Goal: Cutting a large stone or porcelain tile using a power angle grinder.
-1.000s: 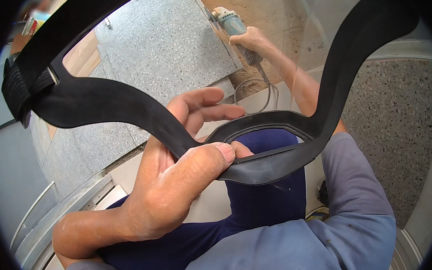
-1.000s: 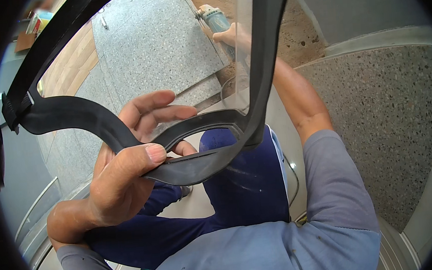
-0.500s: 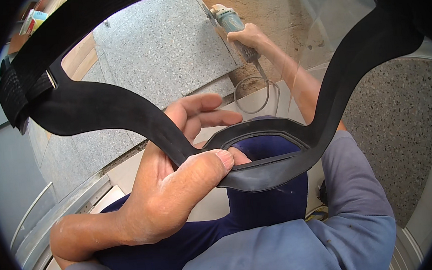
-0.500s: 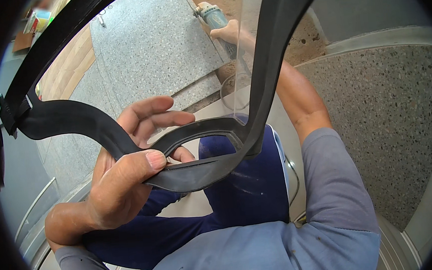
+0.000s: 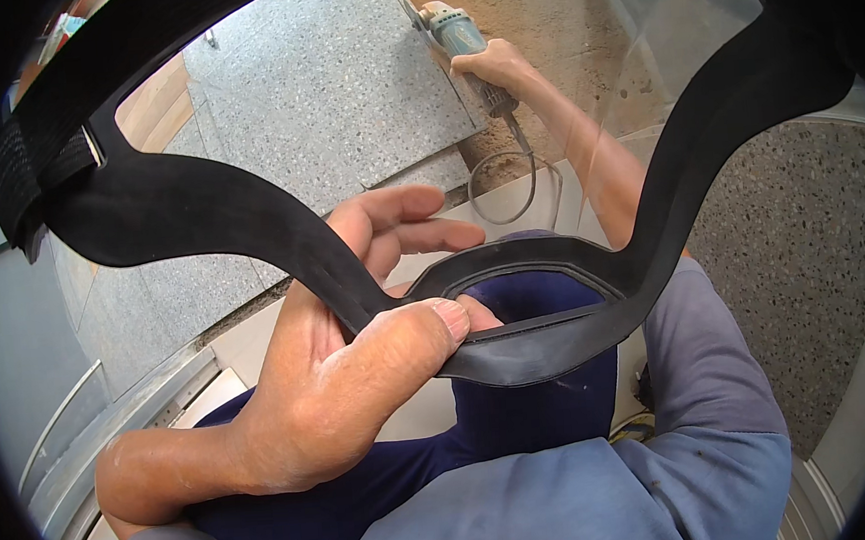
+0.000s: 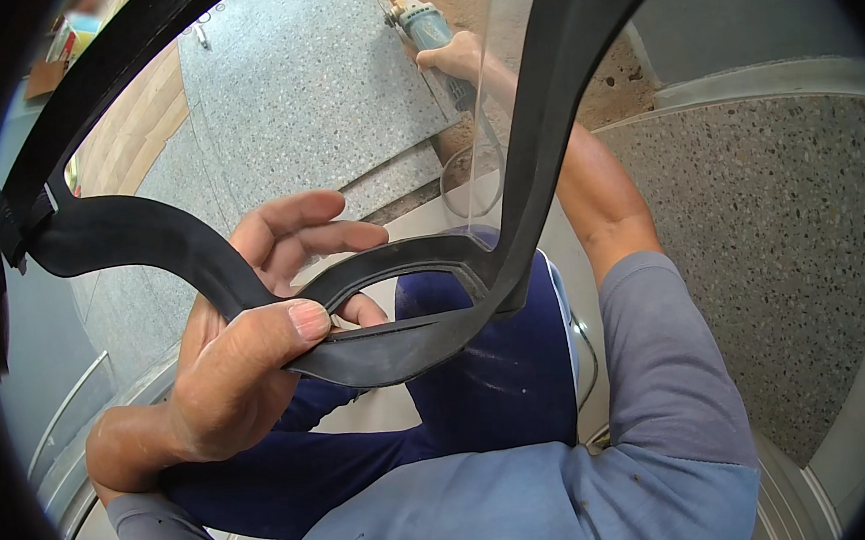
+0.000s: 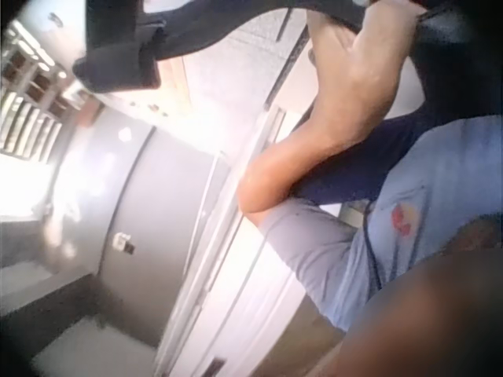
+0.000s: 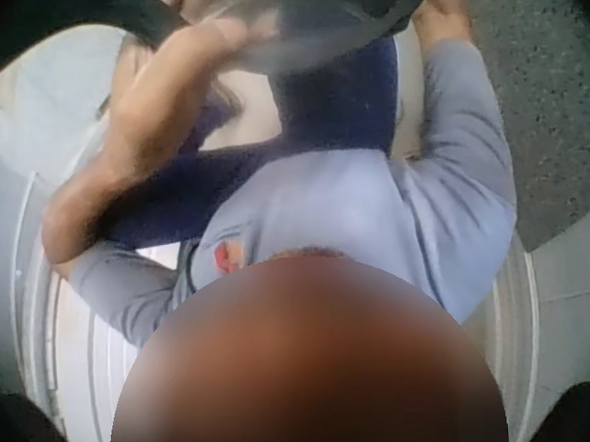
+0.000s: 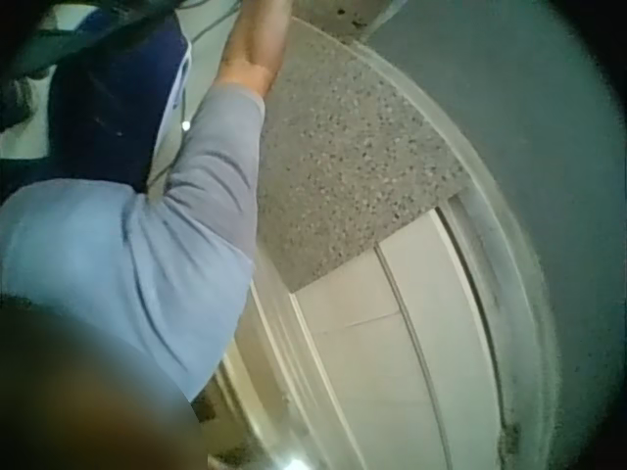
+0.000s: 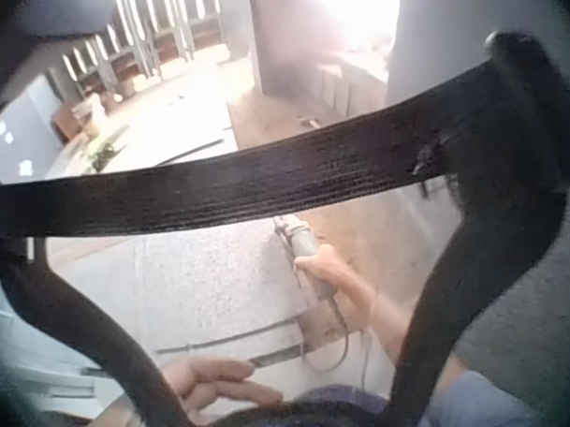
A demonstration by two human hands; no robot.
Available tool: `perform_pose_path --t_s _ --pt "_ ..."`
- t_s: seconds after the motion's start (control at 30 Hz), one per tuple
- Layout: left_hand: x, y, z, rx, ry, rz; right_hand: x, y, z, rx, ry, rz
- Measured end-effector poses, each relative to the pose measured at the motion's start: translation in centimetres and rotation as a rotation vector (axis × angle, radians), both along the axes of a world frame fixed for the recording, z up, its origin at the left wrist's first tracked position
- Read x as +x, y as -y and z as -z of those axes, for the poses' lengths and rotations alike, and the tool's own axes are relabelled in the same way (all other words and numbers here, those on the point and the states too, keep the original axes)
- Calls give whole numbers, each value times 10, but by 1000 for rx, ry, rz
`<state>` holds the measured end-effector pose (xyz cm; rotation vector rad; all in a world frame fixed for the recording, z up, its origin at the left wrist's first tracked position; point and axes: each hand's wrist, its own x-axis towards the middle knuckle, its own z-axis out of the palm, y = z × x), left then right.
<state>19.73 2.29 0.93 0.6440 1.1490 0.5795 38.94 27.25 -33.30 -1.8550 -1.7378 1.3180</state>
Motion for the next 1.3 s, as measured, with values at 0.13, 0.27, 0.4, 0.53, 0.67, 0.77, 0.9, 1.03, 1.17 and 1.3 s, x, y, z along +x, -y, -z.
perform_pose_path --t_s 0.13,0.27,0.4,0.53,0.67,0.77,0.9,1.03,1.17,1.3 --pt "0 1 2 0 13 10 1 1 3 19 19 -4" --pt "2 2 3 19 18 11 2 5 0 -11 -4 9" --pt "3 4 1 -10 17 18 3 9 -6 4 -4 -4" --pt "6 6 -1 -34 13 32 5 13 -9 -41 38 -13" --pt "10 9 -3 -67 27 23 5 17 -9 -11 48 -1" --pt "12 11 -4 -75 27 14 6 19 -7 -14 27 6" --pt "14 13 -5 -84 6 12 7 21 -6 10 10 0" --pt "15 15 -5 -88 9 3 9 22 -4 17 14 2" --pt "16 16 -5 -92 -2 11 11 23 -2 -18 46 -8" --pt "16 16 -5 -89 2 20 11 23 0 -5 39 8"
